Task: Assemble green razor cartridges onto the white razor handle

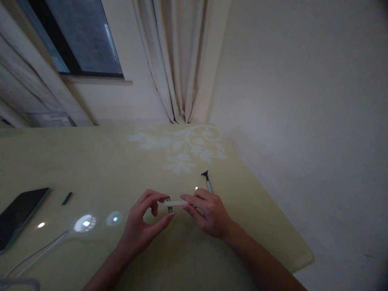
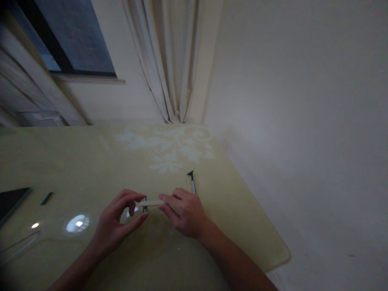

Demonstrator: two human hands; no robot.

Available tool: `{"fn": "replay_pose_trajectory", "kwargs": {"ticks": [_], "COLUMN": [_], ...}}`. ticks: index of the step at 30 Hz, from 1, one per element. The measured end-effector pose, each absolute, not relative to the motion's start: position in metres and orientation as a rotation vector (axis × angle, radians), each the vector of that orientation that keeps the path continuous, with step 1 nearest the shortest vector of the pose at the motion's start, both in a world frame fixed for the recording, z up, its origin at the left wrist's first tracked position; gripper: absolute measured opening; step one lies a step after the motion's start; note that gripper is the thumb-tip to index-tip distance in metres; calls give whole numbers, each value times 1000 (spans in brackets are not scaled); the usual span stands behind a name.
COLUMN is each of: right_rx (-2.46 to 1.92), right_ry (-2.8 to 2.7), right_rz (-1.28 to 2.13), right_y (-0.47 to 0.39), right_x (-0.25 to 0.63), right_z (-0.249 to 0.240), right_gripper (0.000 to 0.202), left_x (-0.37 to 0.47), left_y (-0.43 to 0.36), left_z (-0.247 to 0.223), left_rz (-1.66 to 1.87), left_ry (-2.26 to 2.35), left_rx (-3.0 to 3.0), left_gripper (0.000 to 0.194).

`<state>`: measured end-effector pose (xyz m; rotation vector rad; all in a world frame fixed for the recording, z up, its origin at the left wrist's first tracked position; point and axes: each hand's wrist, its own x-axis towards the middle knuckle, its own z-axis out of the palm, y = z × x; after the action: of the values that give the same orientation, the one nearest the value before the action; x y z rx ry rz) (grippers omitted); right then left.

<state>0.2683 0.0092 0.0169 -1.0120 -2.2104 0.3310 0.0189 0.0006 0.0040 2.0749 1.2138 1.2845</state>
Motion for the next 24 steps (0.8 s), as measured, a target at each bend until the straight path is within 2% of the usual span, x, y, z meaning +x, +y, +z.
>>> {"fn": "replay_pose_trajectory", "kwargs": {"ticks": [24], "right_rx": [-1093], "right_ry": [-2199], "right_rz": [202], "right_y": [11], "right_x": [267], "right_z": [18], "right_gripper": [38], "left_x": [19], "left_y": [0], "left_z": [1], "left_rz": [1242], "left_ry": [1218], "left_rx": [2144], "left_gripper": [35]}}
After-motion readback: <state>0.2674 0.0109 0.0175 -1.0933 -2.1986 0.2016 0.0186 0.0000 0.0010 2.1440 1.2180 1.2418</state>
